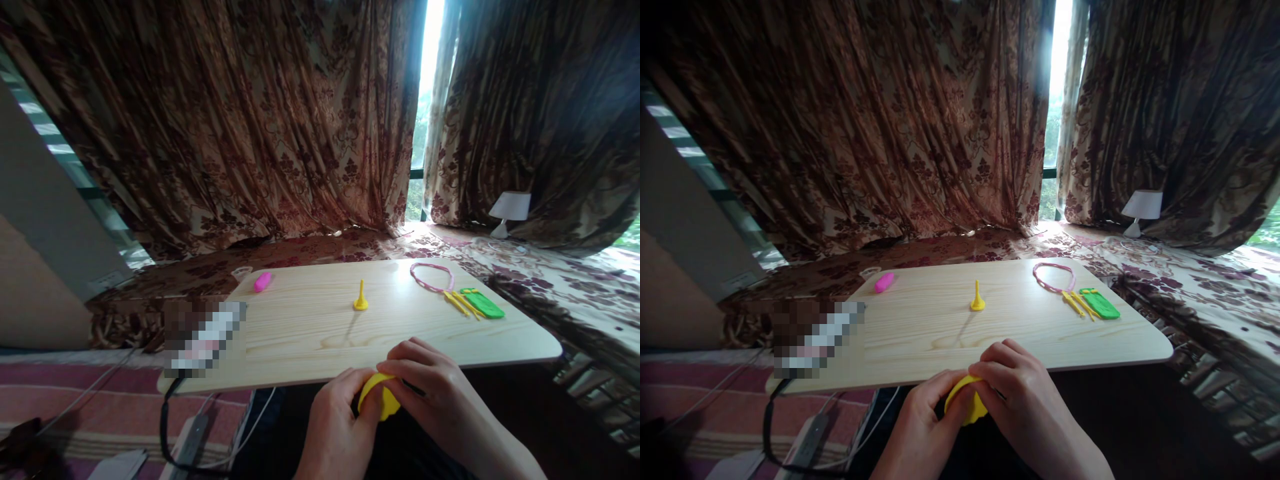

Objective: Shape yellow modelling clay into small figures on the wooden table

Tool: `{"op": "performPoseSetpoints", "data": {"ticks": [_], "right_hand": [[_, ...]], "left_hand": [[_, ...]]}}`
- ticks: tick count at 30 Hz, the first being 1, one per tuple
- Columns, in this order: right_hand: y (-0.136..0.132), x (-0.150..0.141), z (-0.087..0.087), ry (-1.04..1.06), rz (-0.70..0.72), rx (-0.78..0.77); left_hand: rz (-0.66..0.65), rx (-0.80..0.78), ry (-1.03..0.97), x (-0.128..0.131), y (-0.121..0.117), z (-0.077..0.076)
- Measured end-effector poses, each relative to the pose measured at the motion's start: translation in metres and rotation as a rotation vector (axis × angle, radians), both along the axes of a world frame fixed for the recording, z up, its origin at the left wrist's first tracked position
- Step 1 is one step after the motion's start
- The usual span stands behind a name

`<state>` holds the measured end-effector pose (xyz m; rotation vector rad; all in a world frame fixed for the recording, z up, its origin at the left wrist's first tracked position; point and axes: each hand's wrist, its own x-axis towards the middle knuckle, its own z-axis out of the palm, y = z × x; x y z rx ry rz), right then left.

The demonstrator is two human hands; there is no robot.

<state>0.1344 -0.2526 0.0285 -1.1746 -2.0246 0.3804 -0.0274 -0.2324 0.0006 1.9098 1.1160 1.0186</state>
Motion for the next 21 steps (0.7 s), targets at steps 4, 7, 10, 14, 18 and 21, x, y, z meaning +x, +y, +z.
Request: {"op": "performPoseSetpoints", "data": {"ticks": [4,7,10,14,18,21], "right_hand": [[-0.0016,0.0007,0.0032,0.021,0.003,-0.030],[-0.0018,0.0010,0.0054,0.004,0.015,-0.018],[-0.0017,0.0008,0.0050,0.000,0.026,-0.018],[-0.0023,0.0002,0.0040,0.047,0.016,-0.043],[-0.0020,-0.0010,0.0064,0.017,0.021,-0.065],[-0.0007,-0.0019,0.0067,-0.002,0.041,-0.059]], "left_hand": [[-0.054,-0.071,-0.056,0.0012,-0.0008,0.0027],[-0.095,-0.093,-0.092,0.0013,-0.0009,0.0033],[-0.107,-0.099,-0.102,0.0010,-0.0001,0.0037],[-0.097,-0.123,-0.108,0.0012,-0.0003,0.0055],[-0.088,-0.110,-0.103,0.0017,-0.0021,0.0041],[-0.082,-0.049,-0.063,0.0013,-0.0015,0.0017]]}}
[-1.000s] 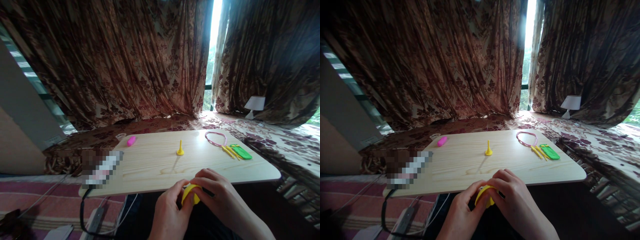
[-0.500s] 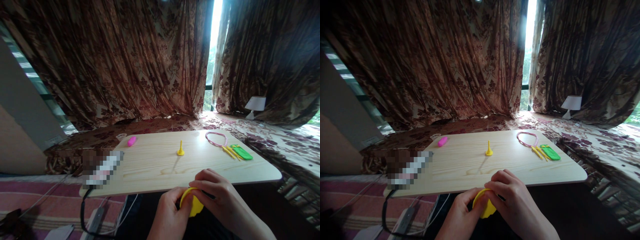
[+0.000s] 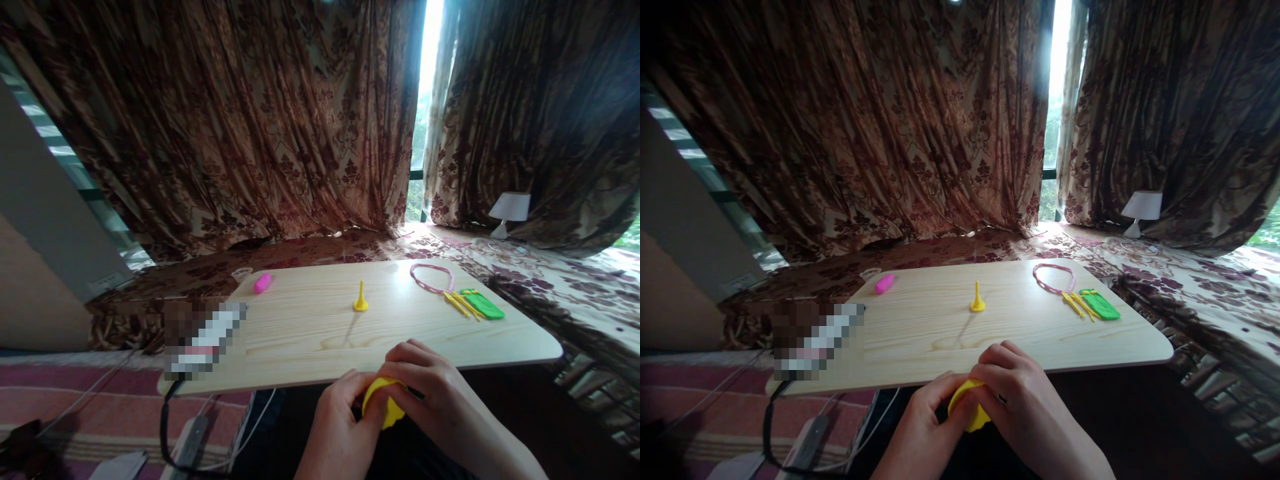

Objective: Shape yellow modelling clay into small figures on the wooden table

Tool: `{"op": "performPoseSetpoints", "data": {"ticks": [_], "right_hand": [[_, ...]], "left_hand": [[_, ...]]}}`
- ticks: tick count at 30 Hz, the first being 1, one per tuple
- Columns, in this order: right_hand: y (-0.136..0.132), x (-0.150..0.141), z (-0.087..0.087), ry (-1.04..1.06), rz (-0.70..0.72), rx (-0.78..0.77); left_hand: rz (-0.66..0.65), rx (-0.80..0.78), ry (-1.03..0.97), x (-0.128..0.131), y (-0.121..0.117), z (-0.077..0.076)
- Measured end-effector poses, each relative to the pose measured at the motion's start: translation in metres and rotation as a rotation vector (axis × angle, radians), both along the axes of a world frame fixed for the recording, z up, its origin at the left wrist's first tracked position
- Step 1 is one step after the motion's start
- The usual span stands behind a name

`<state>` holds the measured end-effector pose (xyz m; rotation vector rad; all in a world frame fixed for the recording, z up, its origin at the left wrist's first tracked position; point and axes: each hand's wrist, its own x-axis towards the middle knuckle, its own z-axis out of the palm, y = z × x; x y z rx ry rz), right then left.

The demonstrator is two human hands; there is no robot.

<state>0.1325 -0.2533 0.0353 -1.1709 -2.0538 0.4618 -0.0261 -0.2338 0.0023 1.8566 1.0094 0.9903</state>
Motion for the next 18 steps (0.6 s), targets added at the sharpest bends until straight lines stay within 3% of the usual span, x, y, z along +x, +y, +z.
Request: {"op": "performPoseSetpoints", "data": {"ticks": [9,13,18], "right_hand": [[-0.002,0.006,-0.004,0.054,-0.052,0.018],[-0.003,0.003,0.000,0.055,-0.034,0.056],[-0.001,0.004,0.002,0.010,-0.011,0.127]], "left_hand": [[0.145,0.025,-0.057,0.002,0.003,0.000],[0.106,0.136,-0.027,0.001,0.001,0.003],[0.055,0.131,-0.022,-0.001,-0.001,0.011]]}}
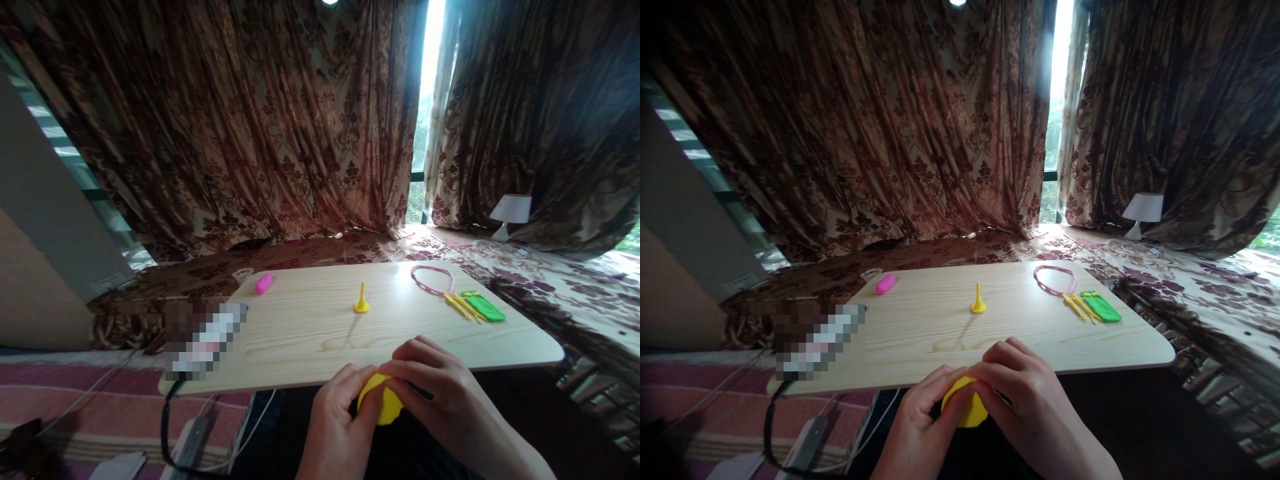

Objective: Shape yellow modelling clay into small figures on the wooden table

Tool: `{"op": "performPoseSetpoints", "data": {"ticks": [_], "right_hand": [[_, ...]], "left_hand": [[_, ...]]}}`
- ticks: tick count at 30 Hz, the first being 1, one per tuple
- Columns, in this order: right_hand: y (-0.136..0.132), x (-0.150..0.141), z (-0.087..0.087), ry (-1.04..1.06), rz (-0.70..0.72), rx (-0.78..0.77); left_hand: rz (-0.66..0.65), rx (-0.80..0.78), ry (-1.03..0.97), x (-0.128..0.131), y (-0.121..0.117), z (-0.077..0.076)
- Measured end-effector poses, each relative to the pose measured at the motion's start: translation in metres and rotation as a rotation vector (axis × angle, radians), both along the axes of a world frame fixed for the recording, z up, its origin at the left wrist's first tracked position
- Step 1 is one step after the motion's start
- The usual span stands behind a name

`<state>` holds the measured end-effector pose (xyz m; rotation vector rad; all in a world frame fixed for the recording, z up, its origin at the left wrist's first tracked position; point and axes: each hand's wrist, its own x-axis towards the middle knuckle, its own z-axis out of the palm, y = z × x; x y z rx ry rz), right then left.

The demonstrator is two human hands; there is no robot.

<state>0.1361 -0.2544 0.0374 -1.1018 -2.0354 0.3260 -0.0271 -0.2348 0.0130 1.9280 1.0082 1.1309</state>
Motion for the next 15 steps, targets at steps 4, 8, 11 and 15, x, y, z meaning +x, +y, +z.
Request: {"op": "performPoseSetpoints", "data": {"ticks": [4,8,11,15], "right_hand": [[-0.0001,0.0024,0.0015,-0.015,-0.001,0.016],[0.0000,0.0020,0.0029,-0.027,0.021,0.001],[0.0004,0.0015,0.0024,-0.044,0.027,0.019],[-0.0006,0.0022,0.0021,-0.024,0.029,0.004]], "left_hand": [[-0.013,-0.015,0.018,0.0000,0.0003,0.0009],[-0.030,0.023,0.009,0.0003,0.0011,-0.0016],[-0.007,0.046,-0.003,0.0011,0.0004,-0.0016],[0.036,0.107,-0.001,0.0016,-0.0011,-0.0009]]}}
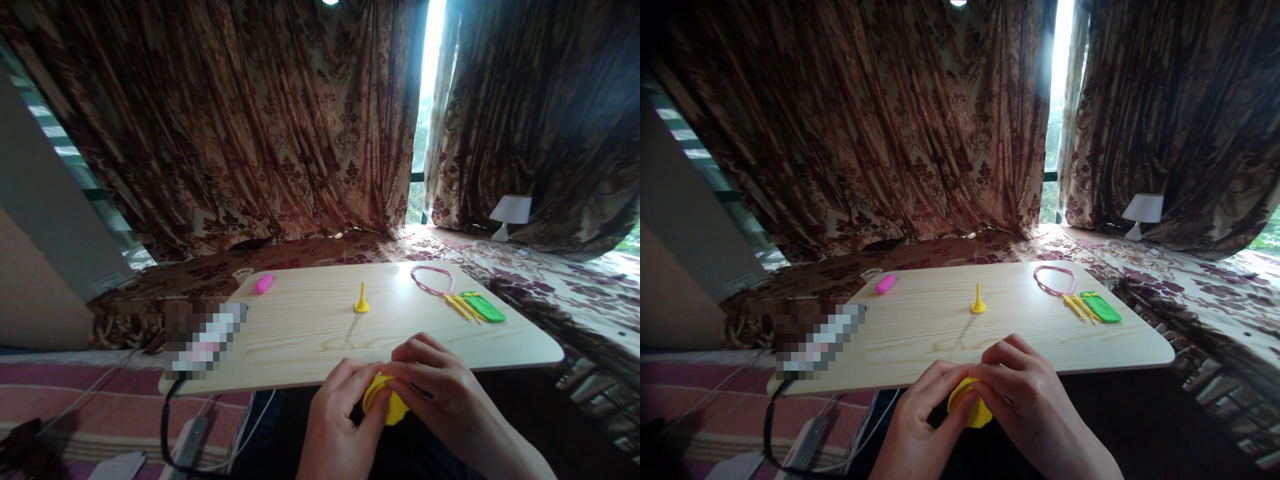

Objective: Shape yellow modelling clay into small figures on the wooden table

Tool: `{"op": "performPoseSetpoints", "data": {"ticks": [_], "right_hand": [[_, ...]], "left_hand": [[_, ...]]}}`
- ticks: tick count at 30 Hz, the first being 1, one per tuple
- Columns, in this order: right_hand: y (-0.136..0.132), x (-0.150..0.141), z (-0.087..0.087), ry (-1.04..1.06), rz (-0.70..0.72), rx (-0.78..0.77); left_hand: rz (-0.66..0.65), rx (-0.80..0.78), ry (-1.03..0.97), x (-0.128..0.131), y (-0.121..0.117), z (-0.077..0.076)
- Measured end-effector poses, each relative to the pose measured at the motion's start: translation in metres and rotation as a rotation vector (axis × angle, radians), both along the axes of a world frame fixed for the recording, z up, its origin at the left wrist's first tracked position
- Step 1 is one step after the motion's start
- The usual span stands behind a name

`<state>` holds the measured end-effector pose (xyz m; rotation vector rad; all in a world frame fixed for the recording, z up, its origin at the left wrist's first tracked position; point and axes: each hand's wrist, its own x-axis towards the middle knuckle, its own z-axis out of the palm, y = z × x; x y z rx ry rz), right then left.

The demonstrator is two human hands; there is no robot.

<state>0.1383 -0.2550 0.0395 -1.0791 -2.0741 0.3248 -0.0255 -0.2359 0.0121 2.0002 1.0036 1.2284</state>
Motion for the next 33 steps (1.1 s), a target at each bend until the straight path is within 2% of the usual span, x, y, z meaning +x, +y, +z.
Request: {"op": "performPoseSetpoints", "data": {"ticks": [6,14,21,28,33], "right_hand": [[0.000,0.002,-0.004,0.042,-0.056,-0.052],[0.001,0.001,-0.010,0.032,-0.074,-0.054],[0.002,0.001,-0.008,0.017,-0.101,-0.045],[0.000,-0.002,-0.007,0.004,-0.080,-0.063],[-0.001,-0.002,-0.008,0.008,-0.085,-0.055]], "left_hand": [[0.066,0.055,-0.070,-0.001,0.001,-0.005],[0.144,0.262,0.074,-0.008,0.004,-0.008],[0.153,0.232,0.117,-0.006,0.004,-0.010],[0.158,0.309,0.118,-0.007,0.006,-0.012],[0.157,0.242,0.095,-0.006,0.006,-0.012]]}}
